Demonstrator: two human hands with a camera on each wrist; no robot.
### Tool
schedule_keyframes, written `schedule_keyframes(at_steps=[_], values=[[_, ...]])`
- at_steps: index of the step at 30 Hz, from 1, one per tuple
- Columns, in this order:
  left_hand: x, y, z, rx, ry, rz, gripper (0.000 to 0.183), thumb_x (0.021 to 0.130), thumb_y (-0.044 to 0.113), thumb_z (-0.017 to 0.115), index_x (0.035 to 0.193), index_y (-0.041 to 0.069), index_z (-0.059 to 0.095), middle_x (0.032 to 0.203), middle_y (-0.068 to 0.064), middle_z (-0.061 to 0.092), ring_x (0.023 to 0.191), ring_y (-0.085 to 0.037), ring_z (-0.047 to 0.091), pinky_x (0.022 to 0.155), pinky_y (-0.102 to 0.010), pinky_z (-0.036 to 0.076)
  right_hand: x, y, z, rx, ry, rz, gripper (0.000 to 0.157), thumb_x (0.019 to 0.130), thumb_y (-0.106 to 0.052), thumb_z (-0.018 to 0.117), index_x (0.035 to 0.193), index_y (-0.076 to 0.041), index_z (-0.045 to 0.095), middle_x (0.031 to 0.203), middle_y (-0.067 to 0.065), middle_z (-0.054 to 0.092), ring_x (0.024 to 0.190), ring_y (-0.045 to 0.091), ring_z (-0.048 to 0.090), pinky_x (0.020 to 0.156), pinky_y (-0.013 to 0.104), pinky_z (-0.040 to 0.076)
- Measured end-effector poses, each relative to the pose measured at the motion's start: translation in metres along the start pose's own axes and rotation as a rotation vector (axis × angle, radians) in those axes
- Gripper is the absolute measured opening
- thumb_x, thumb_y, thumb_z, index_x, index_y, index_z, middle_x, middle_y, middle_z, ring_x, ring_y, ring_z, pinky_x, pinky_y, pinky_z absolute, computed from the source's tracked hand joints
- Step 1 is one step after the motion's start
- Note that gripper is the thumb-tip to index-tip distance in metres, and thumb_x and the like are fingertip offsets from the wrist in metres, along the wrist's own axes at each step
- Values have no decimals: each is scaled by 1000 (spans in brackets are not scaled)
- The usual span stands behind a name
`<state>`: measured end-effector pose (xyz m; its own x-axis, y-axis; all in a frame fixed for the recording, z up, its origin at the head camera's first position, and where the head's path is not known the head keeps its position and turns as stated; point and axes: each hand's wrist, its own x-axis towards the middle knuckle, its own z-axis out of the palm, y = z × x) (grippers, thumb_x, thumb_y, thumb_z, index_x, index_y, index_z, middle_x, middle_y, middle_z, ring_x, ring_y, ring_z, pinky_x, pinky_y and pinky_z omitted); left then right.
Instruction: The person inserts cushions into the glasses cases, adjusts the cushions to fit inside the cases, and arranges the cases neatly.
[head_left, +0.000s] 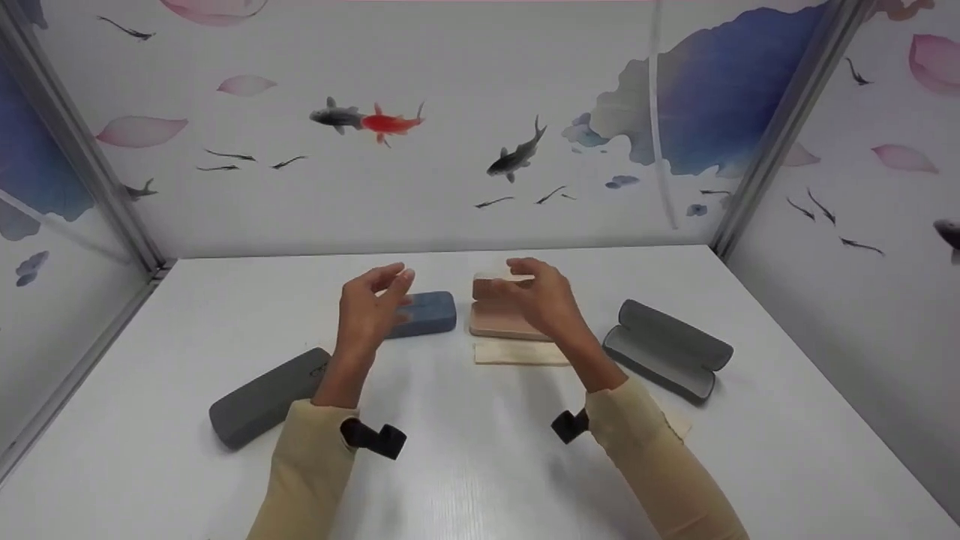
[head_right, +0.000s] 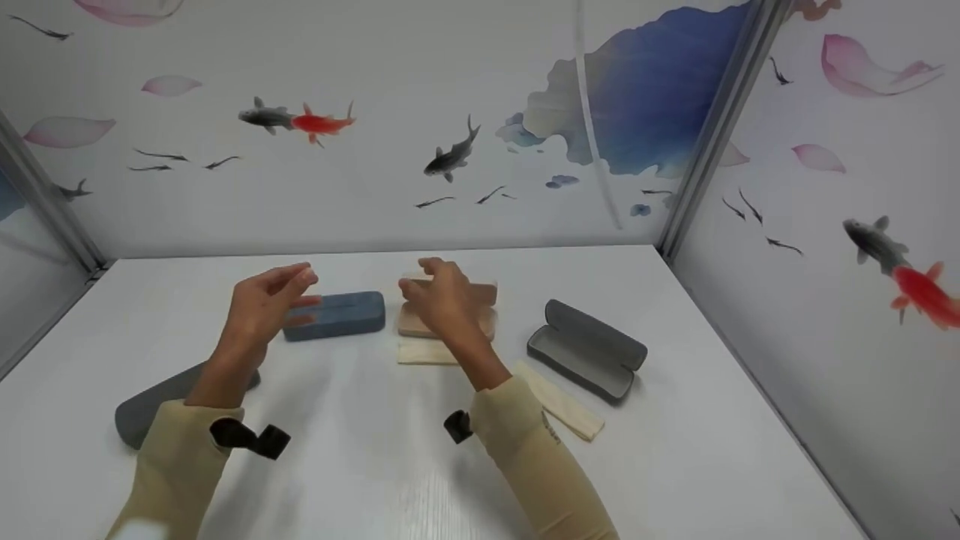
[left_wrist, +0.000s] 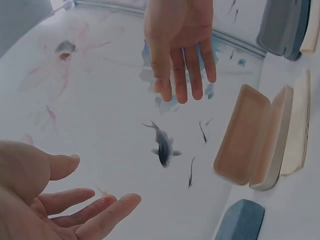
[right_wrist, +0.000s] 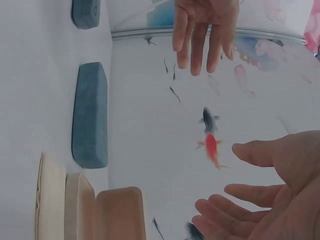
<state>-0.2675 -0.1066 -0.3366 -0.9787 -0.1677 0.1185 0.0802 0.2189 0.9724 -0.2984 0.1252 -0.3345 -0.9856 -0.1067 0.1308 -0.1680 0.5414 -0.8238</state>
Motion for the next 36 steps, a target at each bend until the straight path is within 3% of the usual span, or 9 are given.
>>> schedule_keyframes(at_steps=[7, 17, 21, 25, 28, 32, 36], values=[[-5, -2, 35, -31, 60, -26, 34, 99, 23, 65, 130, 9, 66, 122, -16, 71, 95, -25, 75, 72, -29, 62, -11, 22, -21, -36, 96, 17, 45, 98, -26, 67, 137, -5, 59, 140, 18, 59, 128, 33, 60, 103, 48, 51], [2, -30, 76, -147, 8, -105, 26, 95, 15, 67, 117, 1, 70, 110, -20, 74, 82, -22, 76, 65, -28, 61, -9, 66, -30, 46, 161, 114, 37, 97, -21, 66, 128, 0, 65, 129, 22, 65, 109, 34, 68, 82, 35, 59], [7, -46, 88, -129, 13, -161, 24, 94, 16, 68, 113, 1, 72, 108, -18, 73, 88, -28, 75, 65, -29, 62, -4, 81, -30, 42, 177, 131, 35, 97, -16, 64, 125, 4, 65, 125, 25, 65, 106, 34, 68, 75, 28, 57], [12, -66, 98, -41, 29, -247, 23, 94, 16, 68, 112, 3, 73, 107, -17, 74, 88, -25, 72, 66, -28, 60, 0, 95, -26, 17, 180, 187, 34, 95, -13, 64, 122, 7, 66, 118, 26, 68, 94, 29, 68, 64, 20, 51], [13, -78, 101, 5, 29, -291, 25, 95, 15, 67, 115, 1, 72, 110, -19, 73, 92, -25, 71, 69, -30, 60, 2, 102, -23, 31, 145, 269, 35, 96, -15, 65, 123, 6, 65, 117, 24, 68, 94, 24, 67, 67, 20, 53], [14, -85, 106, 15, -13, -318, 31, 95, 15, 67, 121, -1, 68, 115, -21, 72, 97, -27, 72, 74, -32, 61, 3, 107, -24, 29, 87, 373, 39, 97, -18, 65, 128, 6, 61, 123, 24, 66, 106, 29, 67, 80, 29, 59], [14, -85, 108, 22, -25, -326, 28, 93, 12, 68, 118, 0, 70, 104, -18, 74, 77, -16, 68, 62, -24, 56, 4, 110, -25, 33, 10, 441, 52, 98, -18, 64, 138, 10, 49, 131, 30, 61, 115, 37, 67, 91, 37, 59]])
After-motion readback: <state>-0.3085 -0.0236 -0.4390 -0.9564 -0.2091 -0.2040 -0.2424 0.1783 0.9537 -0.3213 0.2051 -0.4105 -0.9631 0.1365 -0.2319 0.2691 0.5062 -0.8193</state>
